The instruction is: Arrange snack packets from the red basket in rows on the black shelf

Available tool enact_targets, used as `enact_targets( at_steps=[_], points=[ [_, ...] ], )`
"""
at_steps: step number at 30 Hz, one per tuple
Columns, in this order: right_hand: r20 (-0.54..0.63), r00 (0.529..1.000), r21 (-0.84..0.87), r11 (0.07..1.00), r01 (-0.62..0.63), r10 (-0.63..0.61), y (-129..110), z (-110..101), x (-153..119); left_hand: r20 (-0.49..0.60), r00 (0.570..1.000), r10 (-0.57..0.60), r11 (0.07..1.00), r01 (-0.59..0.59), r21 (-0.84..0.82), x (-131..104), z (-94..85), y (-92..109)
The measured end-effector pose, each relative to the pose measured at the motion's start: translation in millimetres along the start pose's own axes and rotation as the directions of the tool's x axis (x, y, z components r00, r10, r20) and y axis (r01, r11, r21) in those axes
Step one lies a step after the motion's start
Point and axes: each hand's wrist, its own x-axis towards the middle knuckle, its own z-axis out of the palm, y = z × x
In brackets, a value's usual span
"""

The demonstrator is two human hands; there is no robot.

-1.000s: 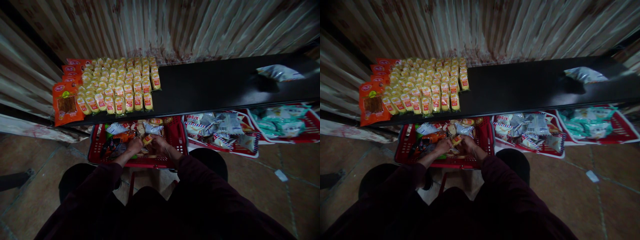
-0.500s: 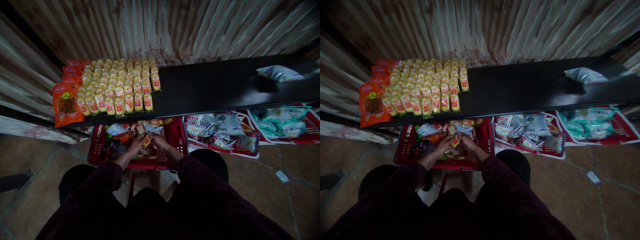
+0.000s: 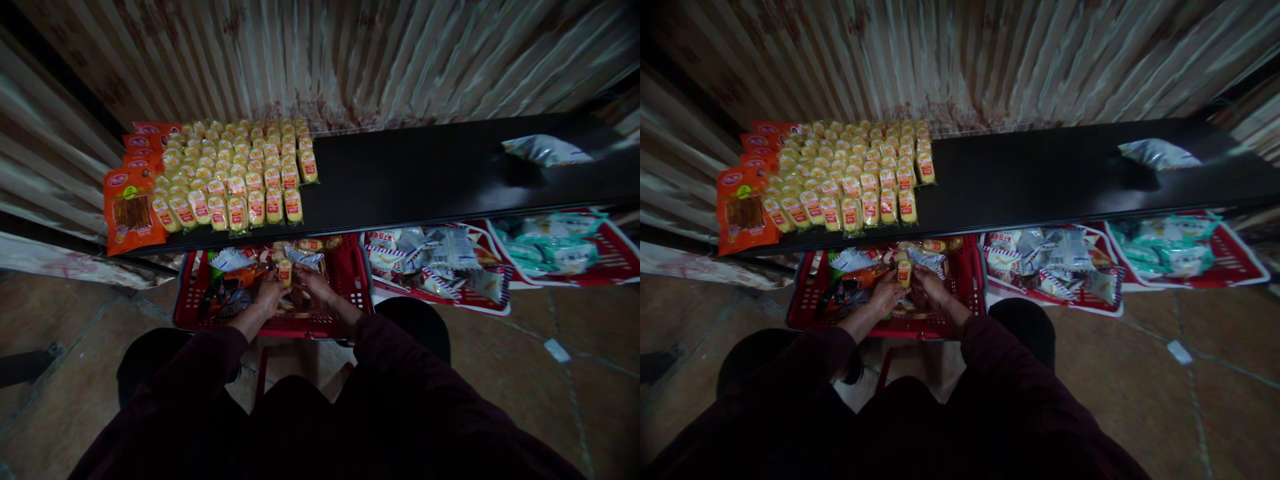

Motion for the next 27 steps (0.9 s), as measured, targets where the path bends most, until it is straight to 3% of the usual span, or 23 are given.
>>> enact_targets(
  at_steps=[13,27],
  points=[
    [0.048,0.991,0.003,0.992,0.127,-0.127,5.1,-2.9,-25.6,0.029,0.996,0.09,0.996,-0.09,0.022,-20.4,3.8,-3.9],
    [0.013,0.975,0.172,0.961,0.216,-0.222,3.8,4.2,-67.9,-0.011,0.957,0.29,0.951,-0.287,0.117,-60.4,17.7,-1.4]
  ],
)
